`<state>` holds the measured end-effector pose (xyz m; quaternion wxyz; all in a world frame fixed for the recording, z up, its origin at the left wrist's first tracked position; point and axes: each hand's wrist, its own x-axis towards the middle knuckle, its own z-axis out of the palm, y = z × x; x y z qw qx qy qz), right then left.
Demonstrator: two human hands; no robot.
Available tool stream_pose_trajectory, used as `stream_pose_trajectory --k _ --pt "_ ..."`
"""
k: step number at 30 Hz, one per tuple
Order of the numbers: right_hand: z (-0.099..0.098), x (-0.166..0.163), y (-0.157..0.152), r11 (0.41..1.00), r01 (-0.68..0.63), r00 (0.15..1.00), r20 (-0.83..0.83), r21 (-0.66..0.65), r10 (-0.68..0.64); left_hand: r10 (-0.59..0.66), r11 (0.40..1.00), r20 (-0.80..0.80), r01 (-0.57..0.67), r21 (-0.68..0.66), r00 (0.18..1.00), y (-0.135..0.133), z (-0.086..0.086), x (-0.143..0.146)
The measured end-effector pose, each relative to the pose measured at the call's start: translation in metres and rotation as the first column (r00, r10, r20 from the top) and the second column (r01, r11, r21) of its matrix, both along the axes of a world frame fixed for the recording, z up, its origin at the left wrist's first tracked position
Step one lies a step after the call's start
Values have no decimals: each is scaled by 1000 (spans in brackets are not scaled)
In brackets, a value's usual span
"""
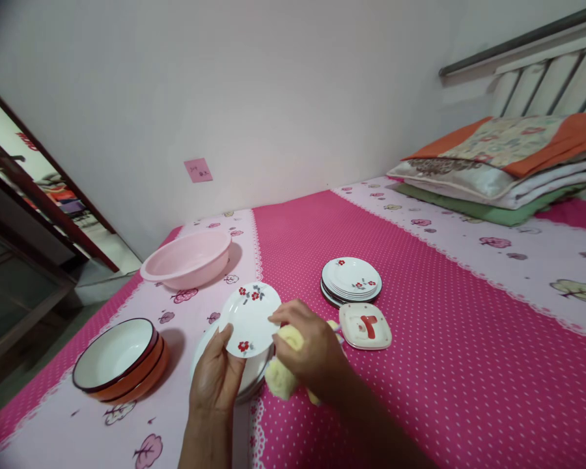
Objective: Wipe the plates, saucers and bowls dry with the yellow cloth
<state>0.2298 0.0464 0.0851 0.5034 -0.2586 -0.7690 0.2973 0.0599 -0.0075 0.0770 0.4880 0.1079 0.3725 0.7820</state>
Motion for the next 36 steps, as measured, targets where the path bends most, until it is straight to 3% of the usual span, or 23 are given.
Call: stream_pose_trajectory --k 3,5,6,8,10,11,16,20,24,27,31,36 --pt "9 15 10 947 80 997 12 -312 -80 6 995 -90 -14 -98 996 -6 0 -5" --pt "10 24 16 885 -23 998 43 -466 48 -51 991 -151 31 -134 987 -11 2 -6" --pt "10 27 17 836 -127 985 28 -534 168 -93 988 -186 68 -139 978 -12 3 -6" --pt "7 31 18 679 -327 924 -70 -657 377 -178 980 -271 146 -135 946 -14 5 -8" --pt "4 33 18 533 -433 870 -182 -727 459 -234 971 -351 198 -134 907 -15 5 -9" --pt "2 33 19 501 -449 859 -203 -740 471 -251 967 -379 212 -142 891 -15 6 -10" --pt "-7 31 24 508 -447 823 -115 -736 557 -304 947 -410 226 -230 860 -15 7 -12" --pt "-13 27 27 495 -404 872 -159 -769 464 -293 947 -368 214 -240 883 -11 6 -6" --pt "-18 31 32 504 -384 921 -280 -774 272 -154 982 -215 124 -145 964 -5 8 2" --pt "-22 41 44 563 -331 927 -371 -757 47 -172 983 -112 163 -90 979 -1 8 1" --pt "-31 60 68 630 -181 873 -418 -755 -250 -159 975 -46 150 -166 986 3 2 -8" --pt "-46 81 89 614 -47 820 -381 -788 -426 -89 966 -4 85 -242 996 7 -4 -12"
